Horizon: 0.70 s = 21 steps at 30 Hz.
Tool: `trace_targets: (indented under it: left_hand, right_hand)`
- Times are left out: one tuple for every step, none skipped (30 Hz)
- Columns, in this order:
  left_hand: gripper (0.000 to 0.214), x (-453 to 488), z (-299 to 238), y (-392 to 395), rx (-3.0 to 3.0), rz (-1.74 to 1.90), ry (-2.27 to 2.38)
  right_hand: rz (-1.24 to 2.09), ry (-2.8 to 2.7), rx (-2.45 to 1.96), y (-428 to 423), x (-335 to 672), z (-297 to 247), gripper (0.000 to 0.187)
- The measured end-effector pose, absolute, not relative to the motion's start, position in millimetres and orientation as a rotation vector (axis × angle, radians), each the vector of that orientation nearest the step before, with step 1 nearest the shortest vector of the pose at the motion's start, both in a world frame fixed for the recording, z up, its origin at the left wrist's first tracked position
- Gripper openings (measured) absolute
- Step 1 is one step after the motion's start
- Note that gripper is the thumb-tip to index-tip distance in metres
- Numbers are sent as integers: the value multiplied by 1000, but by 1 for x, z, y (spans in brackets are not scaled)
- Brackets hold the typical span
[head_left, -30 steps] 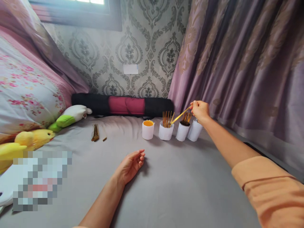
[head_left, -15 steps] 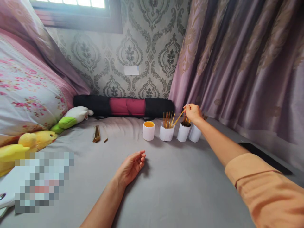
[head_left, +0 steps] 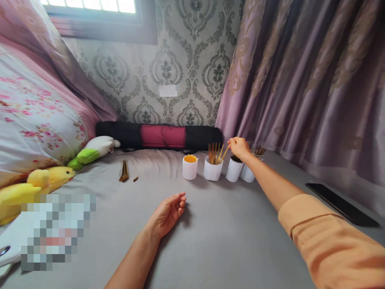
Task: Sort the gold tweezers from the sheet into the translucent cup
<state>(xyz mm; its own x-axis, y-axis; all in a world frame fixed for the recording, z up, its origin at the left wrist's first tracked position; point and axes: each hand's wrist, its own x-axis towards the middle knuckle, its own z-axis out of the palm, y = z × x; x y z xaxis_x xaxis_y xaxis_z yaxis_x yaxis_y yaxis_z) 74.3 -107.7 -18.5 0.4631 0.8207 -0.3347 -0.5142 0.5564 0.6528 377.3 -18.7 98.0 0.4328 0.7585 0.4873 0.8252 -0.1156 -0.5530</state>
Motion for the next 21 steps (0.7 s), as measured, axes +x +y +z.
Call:
trace_targets:
  left_hand:
    - [16,74,-18,-108,505,865,683]
    - [16,75,-18,-108,504,864,683]
    - [16,75,-18,-108,503,864,686]
    - [16,75,-17,-108,501,864,688]
    - [17,75,-17,-107,500,865,690]
    - [16,75,-17,-107,499,865,690]
    - [16,75,-17,-107,498,864,689]
    - [16,75,-17,-107,498,864,686]
    - [15,75,-17,-107,498,865,683]
    - [15,75,-18,-107,499,864,680]
    - [15,75,-18,-107,499,864,681]
    - [15,75,-18,-107,498,864,681]
    - [15,75,-18,-107,497,864,683]
    - [15,75,-18,-107,497,863,684]
    - [16,75,-17,-107,499,863,684]
    - [16,75,-17,-107,501,864,685]
    - [16,75,-17,-107,503,865,685]
    - [17,75,-17,-107,506,865,686]
    - [17,75,-17,-107,507,864,687]
    - [17,75,-17,-107,506,864,689]
    - [17,75,-17,-107,504,863,691]
  right_hand:
    - [-98,-1355,-1896,-18,376,97,26]
    - [-93,-1371,-1905,-18,376,96,26]
    - [-88,-1386,-1912,-17,376,95,26]
    - [-82,-1399,-1920,-16,376,94,26]
    - [-75,-1406,-1926,-14,376,92,26]
    - [-68,-1408,-1932,-13,377,90,26]
    - [-59,-1406,-1939,-12,377,89,27]
    - [-52,-1403,-1945,-10,378,87,27]
    - [-45,-1399,-1950,-9,378,85,28]
    - [-40,-1396,-1954,-7,378,84,28]
    - [-36,-1395,-1957,-6,378,83,28]
    - [-32,-1393,-1960,-5,378,81,28]
    - [-29,-1393,-1962,-4,378,80,28]
    - [-27,-1393,-1964,-3,378,79,28]
    - [-26,-1393,-1965,-2,378,78,28]
    - [-24,-1394,-1966,-2,378,77,28]
    - [-22,-1396,-1965,-2,378,76,27]
    - [-20,-1398,-1964,-2,378,75,27]
    - [-18,-1399,-1963,-2,377,75,27]
    - [-17,-1401,-1962,-2,377,74,26]
    - [-17,-1403,-1961,-2,377,73,26]
